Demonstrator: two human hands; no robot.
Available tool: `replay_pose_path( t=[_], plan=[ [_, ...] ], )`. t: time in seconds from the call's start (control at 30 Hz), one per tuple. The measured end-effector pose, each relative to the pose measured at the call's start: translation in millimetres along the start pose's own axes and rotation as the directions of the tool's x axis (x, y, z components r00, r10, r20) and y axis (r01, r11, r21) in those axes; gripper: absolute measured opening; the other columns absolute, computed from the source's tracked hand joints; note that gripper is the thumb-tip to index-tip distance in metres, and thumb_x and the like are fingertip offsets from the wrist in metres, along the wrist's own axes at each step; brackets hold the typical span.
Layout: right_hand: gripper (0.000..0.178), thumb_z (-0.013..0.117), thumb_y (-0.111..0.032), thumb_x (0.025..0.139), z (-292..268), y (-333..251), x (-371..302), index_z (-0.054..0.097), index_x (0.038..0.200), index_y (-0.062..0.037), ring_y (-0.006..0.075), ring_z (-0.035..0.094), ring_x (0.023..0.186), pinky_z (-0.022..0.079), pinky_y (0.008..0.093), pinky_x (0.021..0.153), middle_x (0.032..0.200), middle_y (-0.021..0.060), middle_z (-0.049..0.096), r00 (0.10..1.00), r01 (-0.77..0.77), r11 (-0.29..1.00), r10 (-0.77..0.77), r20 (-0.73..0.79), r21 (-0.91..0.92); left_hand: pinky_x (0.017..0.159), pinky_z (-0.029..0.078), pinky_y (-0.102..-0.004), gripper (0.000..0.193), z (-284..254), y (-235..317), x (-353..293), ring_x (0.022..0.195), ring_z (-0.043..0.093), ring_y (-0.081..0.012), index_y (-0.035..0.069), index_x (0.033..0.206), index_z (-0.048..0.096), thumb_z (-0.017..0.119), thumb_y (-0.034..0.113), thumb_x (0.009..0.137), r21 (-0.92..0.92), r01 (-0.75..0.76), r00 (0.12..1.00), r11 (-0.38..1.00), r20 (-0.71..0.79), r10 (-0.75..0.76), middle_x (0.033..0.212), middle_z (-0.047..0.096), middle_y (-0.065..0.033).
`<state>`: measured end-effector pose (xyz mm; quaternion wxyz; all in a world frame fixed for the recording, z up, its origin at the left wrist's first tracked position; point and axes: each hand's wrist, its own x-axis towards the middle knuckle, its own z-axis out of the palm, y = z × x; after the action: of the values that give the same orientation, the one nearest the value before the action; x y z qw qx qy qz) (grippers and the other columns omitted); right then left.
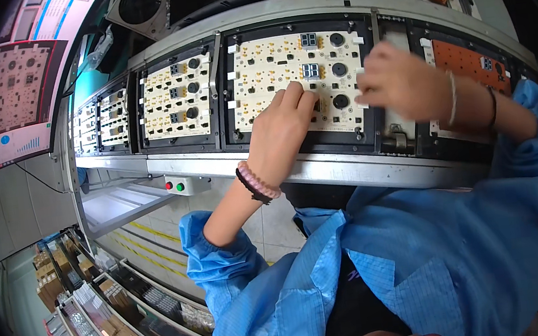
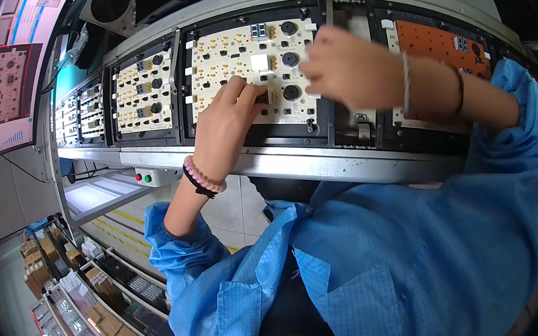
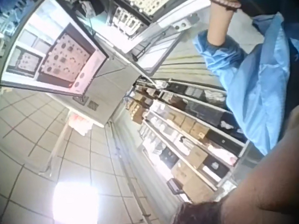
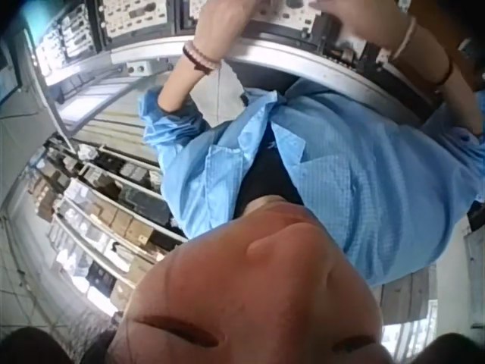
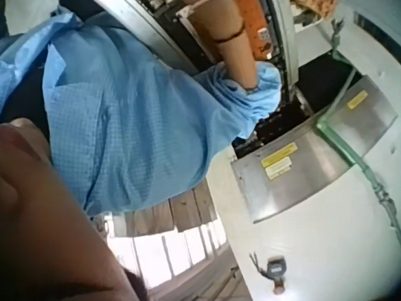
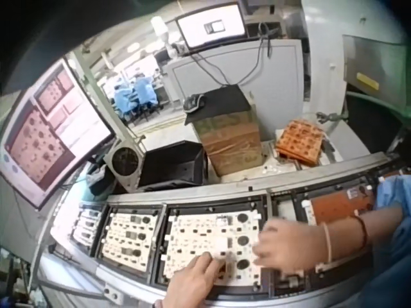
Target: The person inserts small electronic components onto circuit boards on a conveyor line by hand and places template covers over the assembled boards.
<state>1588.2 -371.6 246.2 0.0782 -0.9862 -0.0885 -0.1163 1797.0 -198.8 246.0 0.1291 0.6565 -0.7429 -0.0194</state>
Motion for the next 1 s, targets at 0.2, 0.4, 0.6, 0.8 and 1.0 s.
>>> replay_pose_path(
  t=[0.2,0.4,0.6,0.8,1.0],
  plan=[
    [0.025,0.062,-0.009,0.089,-12,81,-17,0.054,0.113,-0.0064,0.034,0.055,0.102,0.045,0.0417,0.087,0.107,0.0126,0.054,0.92,-0.387,0.903,0.364,-0.146,-0.19,0.097,0.045,-0.0436,0.06,6,-71,6,0.114,0.058,-0.0304,0.006,0.141,0.052,0.07,0.033,0.091,-0.097,0.016,0.992,0.995,-0.12,-0.028,0.125,0.062,-0.0115],
    [0.014,0.062,-0.013,0.093,-11,111,-16,0.055,0.103,-0.0064,0.0287,0.058,0.097,0.045,0.0371,0.083,0.099,0.0096,0.056,0.924,-0.383,0.921,0.381,-0.035,-0.078,0.109,0.034,-0.0552,0.07,25,-130,3,0.139,0.043,-0.0327,0.007,0.146,0.047,0.056,0.054,0.095,0.218,0.164,0.985,0.962,-0.085,-0.148,0.148,0.051,-0.0095],
    [0.013,0.061,-0.015,0.094,-13,110,-16,0.058,0.103,-0.0074,0.0265,0.059,0.091,0.044,0.0372,0.083,0.098,0.007,0.06,0.942,-0.332,0.929,0.32,-0.099,-0.162,0.111,0.031,-0.0546,0.068,26,-130,8,0.142,0.04,-0.0351,0.008,0.147,0.046,0.054,0.053,0.097,0.247,0.147,0.989,0.958,-0.066,-0.135,0.151,0.048,-0.0088],
    [0.014,0.059,-0.016,0.096,-11,109,0,0.058,0.107,-0.0071,0.0258,0.059,0.094,0.044,0.0358,0.085,0.101,0.007,0.061,0.949,-0.314,0.938,0.312,-0.035,-0.147,0.111,0.03,-0.0555,0.067,25,-127,5,0.143,0.037,-0.0367,0.008,0.148,0.045,0.052,0.052,0.098,0.164,0.174,0.985,0.971,-0.042,-0.17,0.152,0.046,-0.0111],
    [0.023,0.061,-0.016,0.095,-22,109,-8,0.059,0.117,-0.0072,0.0276,0.061,0.091,0.048,0.0385,0.083,0.099,0.0083,0.062,0.937,-0.35,0.934,0.35,-0.014,-0.064,0.112,0.024,-0.0656,0.075,32,-122,-13,0.147,0.029,-0.0389,0.006,0.151,0.039,0.048,0.058,0.098,0.244,0.171,0.984,0.955,-0.089,-0.154,0.156,0.04,-0.013]
  ],
)
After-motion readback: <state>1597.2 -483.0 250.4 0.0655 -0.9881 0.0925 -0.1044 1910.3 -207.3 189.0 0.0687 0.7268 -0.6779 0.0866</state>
